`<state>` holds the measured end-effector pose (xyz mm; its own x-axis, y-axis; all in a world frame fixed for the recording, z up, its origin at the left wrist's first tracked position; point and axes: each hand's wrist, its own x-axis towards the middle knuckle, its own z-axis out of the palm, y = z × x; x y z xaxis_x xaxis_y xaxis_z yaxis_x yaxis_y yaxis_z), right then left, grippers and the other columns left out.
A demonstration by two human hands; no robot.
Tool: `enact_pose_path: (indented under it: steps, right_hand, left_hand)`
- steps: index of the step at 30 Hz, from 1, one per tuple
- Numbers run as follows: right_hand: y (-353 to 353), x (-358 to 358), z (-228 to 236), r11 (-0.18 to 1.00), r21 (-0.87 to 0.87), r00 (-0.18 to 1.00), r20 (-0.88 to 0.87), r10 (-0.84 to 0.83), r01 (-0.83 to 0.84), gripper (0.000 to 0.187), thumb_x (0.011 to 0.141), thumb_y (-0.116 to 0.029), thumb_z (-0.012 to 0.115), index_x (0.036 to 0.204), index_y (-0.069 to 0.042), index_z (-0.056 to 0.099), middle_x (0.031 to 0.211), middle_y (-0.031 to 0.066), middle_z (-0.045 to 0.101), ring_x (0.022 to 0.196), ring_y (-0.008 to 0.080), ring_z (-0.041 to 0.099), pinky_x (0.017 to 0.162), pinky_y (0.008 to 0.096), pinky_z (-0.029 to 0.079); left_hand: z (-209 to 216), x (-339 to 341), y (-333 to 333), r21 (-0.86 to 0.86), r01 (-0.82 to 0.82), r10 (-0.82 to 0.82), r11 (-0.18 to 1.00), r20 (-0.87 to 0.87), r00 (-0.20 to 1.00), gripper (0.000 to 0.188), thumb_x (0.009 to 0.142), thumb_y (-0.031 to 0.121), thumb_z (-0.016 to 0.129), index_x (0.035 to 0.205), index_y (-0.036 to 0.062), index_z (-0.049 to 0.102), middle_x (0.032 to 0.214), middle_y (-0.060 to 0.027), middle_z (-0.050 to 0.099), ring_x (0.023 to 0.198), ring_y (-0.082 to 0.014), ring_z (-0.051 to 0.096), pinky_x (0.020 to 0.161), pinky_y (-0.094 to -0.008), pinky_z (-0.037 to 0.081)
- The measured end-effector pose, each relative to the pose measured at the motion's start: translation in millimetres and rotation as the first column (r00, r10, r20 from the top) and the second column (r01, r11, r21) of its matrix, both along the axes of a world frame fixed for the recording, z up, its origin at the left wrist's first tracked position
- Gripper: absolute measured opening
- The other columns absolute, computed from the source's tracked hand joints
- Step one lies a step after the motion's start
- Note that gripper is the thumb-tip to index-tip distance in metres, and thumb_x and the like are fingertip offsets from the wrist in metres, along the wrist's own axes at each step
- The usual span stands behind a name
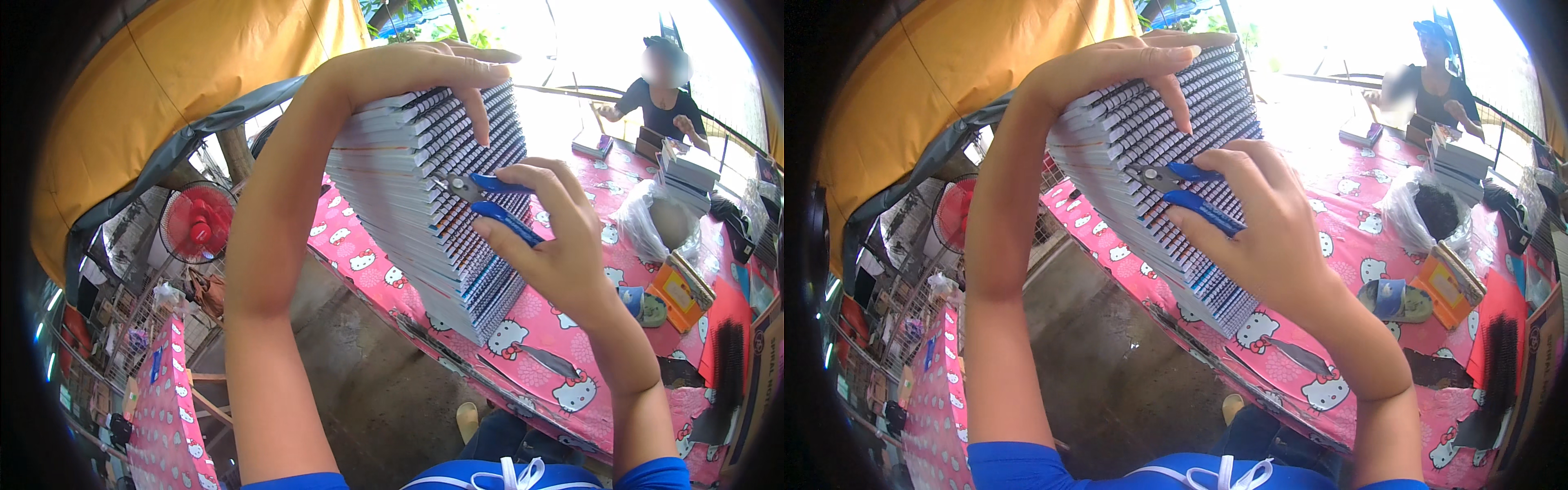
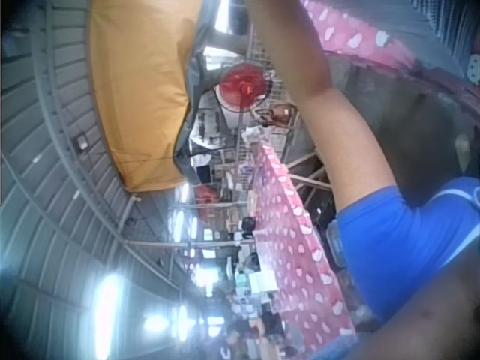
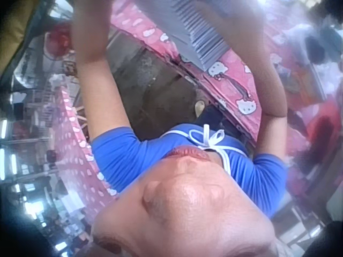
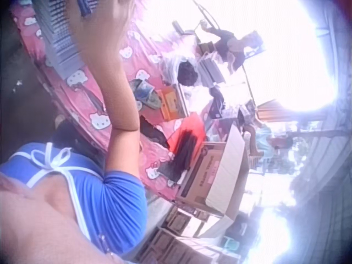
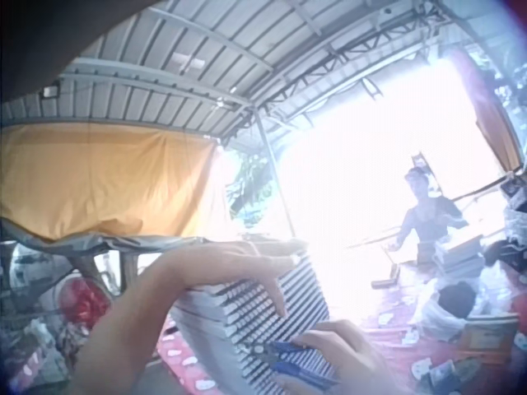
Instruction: The person uses a blue hand tool to crimp the wire ends of a stack of spiral-bound notebooks on a table.
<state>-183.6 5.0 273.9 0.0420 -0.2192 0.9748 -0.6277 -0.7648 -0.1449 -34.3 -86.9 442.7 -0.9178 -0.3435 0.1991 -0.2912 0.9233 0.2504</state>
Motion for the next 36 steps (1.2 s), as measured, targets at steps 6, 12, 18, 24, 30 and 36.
enact_pose_path:
  steps: [6,12,18,24,30,36]
  right_hand:
    - [-7.5,-18.4,17.3,0.245,0.67,0.704,0.594,0.39,-0.701,0.041,0.084,-0.032,0.07,0.102,0.003,0.059,0.081,0.0099,0.065,0.067,0.0166,0.062,0.061,0.0277,0.049]
    - [-1.6,-0.8,-4.4,0.682,0.549,0.871,0.38,0.312,-0.484,0.043,0.084,-0.034,0.071,0.106,0.001,0.059,0.086,0.0111,0.065,0.076,0.0203,0.064,0.069,0.0328,0.052]
    - [6.0,6.4,-4.0,0.974,0.224,0.998,0.054,0.024,-0.035,0.042,0.076,-0.025,0.077,0.104,0.0,0.06,0.088,0.0114,0.065,0.077,0.0202,0.061,0.07,0.0344,0.05]
    - [-6.6,-26.3,10.6,-0.173,0.472,0.403,0.856,0.324,-0.864,0.045,0.083,-0.034,0.072,0.099,0.006,0.061,0.083,0.0099,0.065,0.067,0.0119,0.063,0.058,0.0223,0.049]
    - [6.3,3.6,-23.5,0.972,0.211,0.992,0.089,0.086,-0.103,0.04,0.076,-0.026,0.076,0.105,-0.002,0.061,0.086,0.0122,0.063,0.079,0.0256,0.063,0.075,0.0379,0.049]
    - [-6.0,2.0,-27.1,0.699,0.558,0.888,0.367,0.276,-0.448,0.038,0.081,-0.027,0.073,0.104,0.0,0.062,0.08,0.0094,0.064,0.063,0.0185,0.061,0.057,0.0317,0.05]
  left_hand:
    - [3.0,-1.4,0.4,0.048,0.035,-0.037,0.998,0.05,0.998,0.056,0.091,0.043,0.049,0.066,-0.0011,0.072,0.134,-0.0118,0.052,0.123,-0.0198,0.044,0.103,-0.0266,0.032]
    - [5.3,1.7,5.4,0.038,-0.009,0.005,0.999,0.103,0.995,0.055,0.091,0.043,0.048,0.066,-0.0007,0.072,0.138,-0.0123,0.049,0.127,-0.0202,0.039,0.106,-0.027,0.027]
    - [7.4,-2.7,3.8,-0.037,0.033,-0.03,0.999,0.079,0.996,0.054,0.092,0.041,0.048,0.067,0.0005,0.072,0.139,-0.0121,0.048,0.126,-0.0192,0.04,0.106,-0.026,0.026]
    - [6.0,-4.4,-0.2,0.011,0.007,-0.008,1.0,0.059,0.998,0.051,0.091,0.038,0.051,0.065,-0.0009,0.071,0.137,-0.0112,0.05,0.108,-0.0156,0.054,0.095,-0.0235,0.038]
    - [2.6,3.6,5.6,0.086,-0.015,0.01,0.996,0.053,0.999,0.041,0.094,0.032,0.052,0.08,-0.002,0.071,0.124,-0.011,0.057,0.105,-0.0171,0.057,0.091,-0.0257,0.042]
    - [-1.8,-2.8,-5.8,0.003,0.057,-0.057,0.998,-0.009,0.998,0.049,0.088,0.038,0.055,0.064,-0.0013,0.071,0.135,-0.01,0.051,0.114,-0.0193,0.049,0.1,-0.0248,0.033]
